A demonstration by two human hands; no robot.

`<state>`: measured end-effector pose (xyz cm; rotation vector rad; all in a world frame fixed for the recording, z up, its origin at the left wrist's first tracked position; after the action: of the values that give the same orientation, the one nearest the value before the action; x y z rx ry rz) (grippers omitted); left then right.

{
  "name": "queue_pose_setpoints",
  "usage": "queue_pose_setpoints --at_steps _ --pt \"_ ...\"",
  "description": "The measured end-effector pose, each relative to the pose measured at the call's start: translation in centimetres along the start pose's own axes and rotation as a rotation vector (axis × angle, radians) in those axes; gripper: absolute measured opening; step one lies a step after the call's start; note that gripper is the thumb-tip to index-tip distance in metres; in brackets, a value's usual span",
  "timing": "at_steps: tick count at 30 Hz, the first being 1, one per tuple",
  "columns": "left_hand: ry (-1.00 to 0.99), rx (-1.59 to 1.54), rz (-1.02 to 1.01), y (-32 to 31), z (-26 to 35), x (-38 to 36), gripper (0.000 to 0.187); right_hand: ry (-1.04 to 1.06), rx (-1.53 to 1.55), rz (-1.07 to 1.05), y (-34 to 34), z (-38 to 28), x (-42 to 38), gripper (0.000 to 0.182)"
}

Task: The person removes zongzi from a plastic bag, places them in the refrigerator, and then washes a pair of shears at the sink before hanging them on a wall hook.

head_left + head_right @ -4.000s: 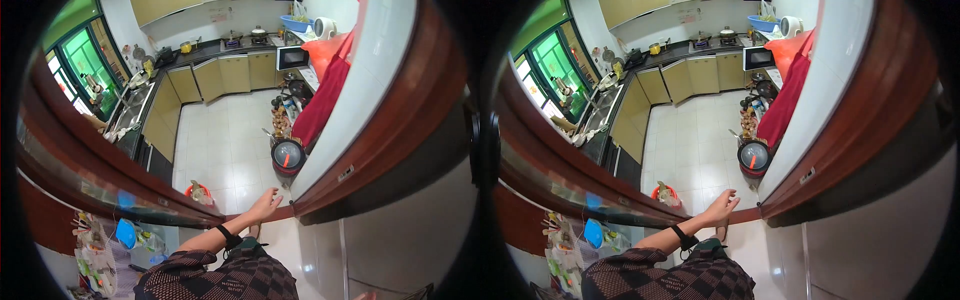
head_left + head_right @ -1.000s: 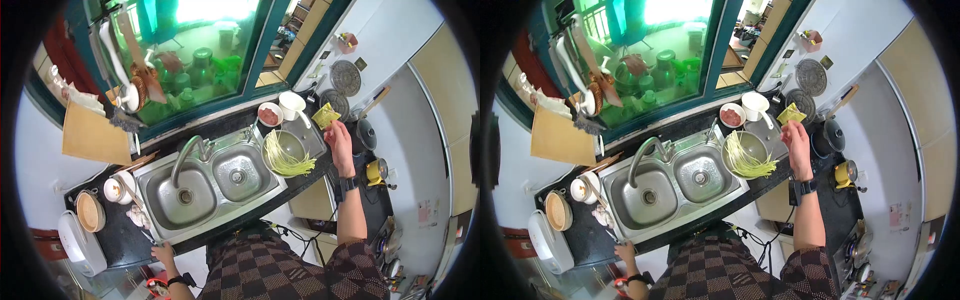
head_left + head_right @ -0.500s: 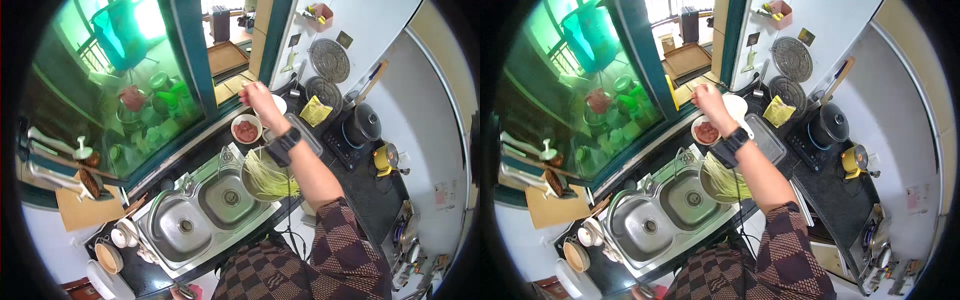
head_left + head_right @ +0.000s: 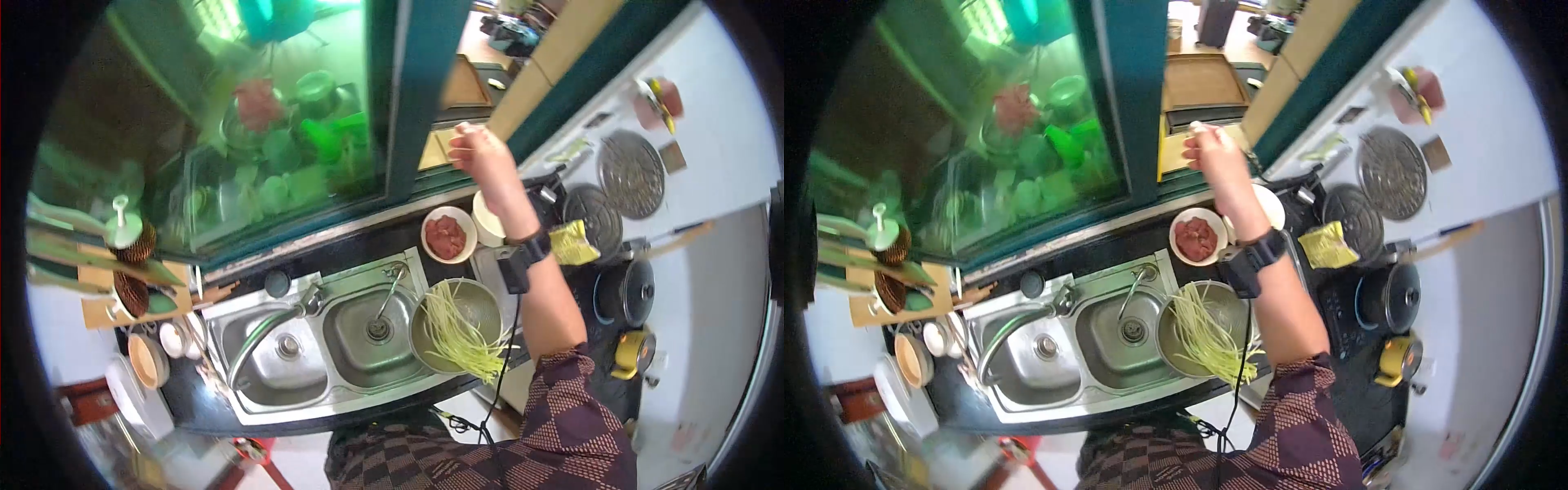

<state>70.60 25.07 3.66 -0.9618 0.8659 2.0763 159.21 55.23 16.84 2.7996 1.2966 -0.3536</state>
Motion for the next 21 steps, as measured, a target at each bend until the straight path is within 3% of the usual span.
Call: queue_pose_setpoints --at_steps 6,8,11,13,15,16,17,19,21 --pt "-0.018 -0.195 0.144 8.2 -3.5 -3.2 0.065 -0.033 -0.062 -0.103 -2.3 -0.6 4.9 0.04" --pt "-0.034 -0.265 0.183 11.3 -4.6 -4.1 0.065 -0.025 -0.127 -0.231 -3.6 0.3 7.0 0.04" --pt "-0.08 -0.362 0.195 15.7 -4.9 -5.1 0.066 -0.063 -0.072 -0.222 -5.2 0.6 7.9 0.026" --pt "-0.126 -0.461 0.128 18.3 -4.6 -5.3 0.067 -0.108 -0.081 -0.159 -5.3 0.9 8.3 0.021" --pt "-0.141 -0.65 -0.189 20.1 -4.1 -3.7 0.067 -0.102 -0.099 -0.126 -4.6 1.1 9.1 0.015" --pt "-0.09 -0.738 -0.443 19.5 -3.6 -2.6 0.067 -0.119 -0.152 -0.161 -3.8 1.3 10.0 0.012" --pt "-0.147 -0.607 -0.346 17.9 -3.5 -0.3 0.053 -0.117 -0.112 -0.163 -3.7 1.0 10.3 0.012" --pt "-0.218 -0.321 -0.142 5.4 0.8 -1.2 0.029 -0.114 -0.104 -0.173 -3.2 1.1 11.0 0.011" --pt "-0.192 -0.333 -0.03 -6.2 4.6 -3.2 0.021 -0.101 -0.164 -0.166 -2.9 0.7 10.6 0.008"
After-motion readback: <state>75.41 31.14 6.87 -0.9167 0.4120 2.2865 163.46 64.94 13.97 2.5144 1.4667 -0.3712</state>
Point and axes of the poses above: each hand's wrist, its own x-axis towards the middle knuckle, its own y-axis out of the back of the hand, z = x × y, the point moved 8 cm from there along x, towards the middle knuckle, and after that the axes turned 3 degrees about -y, right-handed, at the moved point
